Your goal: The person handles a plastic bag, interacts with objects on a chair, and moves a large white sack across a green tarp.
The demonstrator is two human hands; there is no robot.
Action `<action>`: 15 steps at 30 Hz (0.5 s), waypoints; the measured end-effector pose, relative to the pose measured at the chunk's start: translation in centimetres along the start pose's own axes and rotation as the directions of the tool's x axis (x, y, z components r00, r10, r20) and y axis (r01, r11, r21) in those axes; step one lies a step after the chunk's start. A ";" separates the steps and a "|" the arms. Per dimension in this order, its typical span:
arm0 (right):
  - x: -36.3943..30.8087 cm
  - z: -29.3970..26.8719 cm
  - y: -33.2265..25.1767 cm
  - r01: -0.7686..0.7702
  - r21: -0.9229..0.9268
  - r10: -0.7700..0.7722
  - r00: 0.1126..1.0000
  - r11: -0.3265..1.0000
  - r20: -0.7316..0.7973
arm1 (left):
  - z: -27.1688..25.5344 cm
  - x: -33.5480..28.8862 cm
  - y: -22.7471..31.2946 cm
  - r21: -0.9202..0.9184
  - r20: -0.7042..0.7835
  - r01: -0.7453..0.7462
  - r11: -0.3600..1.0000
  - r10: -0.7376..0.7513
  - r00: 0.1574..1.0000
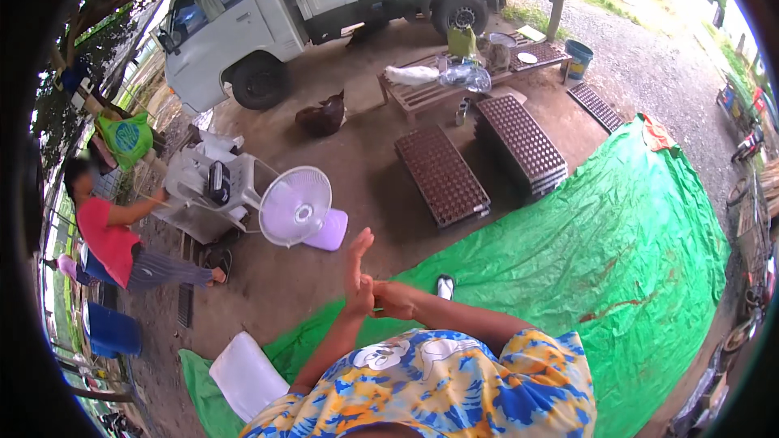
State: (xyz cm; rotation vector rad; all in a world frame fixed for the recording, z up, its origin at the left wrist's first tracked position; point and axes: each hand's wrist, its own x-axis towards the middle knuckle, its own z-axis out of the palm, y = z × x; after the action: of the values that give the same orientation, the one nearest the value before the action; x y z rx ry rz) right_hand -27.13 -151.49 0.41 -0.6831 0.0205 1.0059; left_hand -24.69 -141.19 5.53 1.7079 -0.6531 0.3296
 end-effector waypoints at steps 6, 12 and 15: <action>6.4 -2.8 -9.0 -0.126 0.171 0.114 0.990 0.977 0.078 | -1.3 9.1 -4.7 0.063 -0.113 0.042 0.997 -0.035 0.993; 11.1 -2.8 -14.8 -0.243 0.329 0.162 0.953 0.913 0.255 | -5.3 15.6 -7.5 -0.753 -0.366 0.096 0.651 -0.536 0.761; 14.6 -2.9 -18.3 -0.212 0.270 0.134 0.951 0.939 0.280 | -7.9 18.6 -10.5 -0.844 -0.356 0.018 0.536 -0.585 0.729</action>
State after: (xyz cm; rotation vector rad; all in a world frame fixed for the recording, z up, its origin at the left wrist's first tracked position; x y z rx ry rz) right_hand -3.94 -148.19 2.89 -0.2738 0.0042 1.2276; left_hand -2.62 -136.86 9.21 0.6986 0.0691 0.2347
